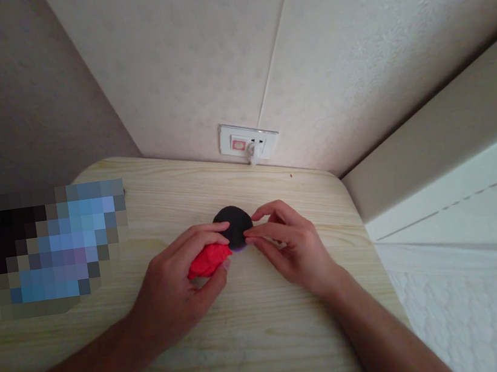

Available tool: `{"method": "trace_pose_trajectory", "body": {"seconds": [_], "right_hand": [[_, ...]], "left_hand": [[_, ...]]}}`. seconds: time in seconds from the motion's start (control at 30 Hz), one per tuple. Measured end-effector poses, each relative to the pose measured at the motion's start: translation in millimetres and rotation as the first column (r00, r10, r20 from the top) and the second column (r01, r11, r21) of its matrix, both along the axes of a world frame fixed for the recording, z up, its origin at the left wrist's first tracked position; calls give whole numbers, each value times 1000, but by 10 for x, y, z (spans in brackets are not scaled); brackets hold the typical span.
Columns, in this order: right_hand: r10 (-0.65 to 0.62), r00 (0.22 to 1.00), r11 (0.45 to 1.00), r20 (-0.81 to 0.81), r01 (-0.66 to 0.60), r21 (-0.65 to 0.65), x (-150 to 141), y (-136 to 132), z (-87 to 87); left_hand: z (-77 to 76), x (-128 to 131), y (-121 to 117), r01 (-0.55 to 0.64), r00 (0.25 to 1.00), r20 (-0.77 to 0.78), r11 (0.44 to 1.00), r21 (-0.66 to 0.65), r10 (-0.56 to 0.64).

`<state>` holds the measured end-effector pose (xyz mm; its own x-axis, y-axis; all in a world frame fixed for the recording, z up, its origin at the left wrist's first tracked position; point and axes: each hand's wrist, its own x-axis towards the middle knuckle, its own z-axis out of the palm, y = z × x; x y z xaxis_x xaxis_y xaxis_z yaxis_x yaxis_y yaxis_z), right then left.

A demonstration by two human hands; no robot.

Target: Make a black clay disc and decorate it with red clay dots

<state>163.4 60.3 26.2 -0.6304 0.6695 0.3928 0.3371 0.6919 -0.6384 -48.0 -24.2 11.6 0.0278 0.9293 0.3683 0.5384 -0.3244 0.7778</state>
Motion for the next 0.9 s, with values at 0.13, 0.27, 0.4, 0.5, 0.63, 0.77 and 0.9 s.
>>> {"method": "trace_pose_trajectory", "body": {"seconds": [0.13, 0.27, 0.4, 0.5, 0.63, 0.77, 0.9], "right_hand": [[-58, 995, 980, -81, 41, -194, -57, -30, 15], [-180, 966, 890, -185, 80, -449, -84, -50, -9], [-236, 943, 835, -236, 72, -545, -79, -37, -32], [-249, 933, 830, -260, 67, -554, -88, -40, -14], [-246, 925, 804, -290, 27, -594, -117, -86, 31], [-236, 921, 776, -311, -14, -630, -140, -146, 58], [-231, 915, 752, -329, -47, -658, -171, -225, 98]], "left_hand": [[-3, -1, -1, 0, 1000, -1, 1000, -3, 0], [5, -10, -3, 0, 1000, 4, 1000, 3, 0], [21, -10, -9, 4, 1000, 6, 1000, -12, -4], [28, -5, -10, 7, 1000, 7, 1000, -17, -7], [56, -12, -23, -13, 999, 38, 999, 32, 11], [131, -34, -58, -11, 994, 108, 998, 69, 3], [204, -28, -74, 75, 961, 269, 997, -6, -70]]}}
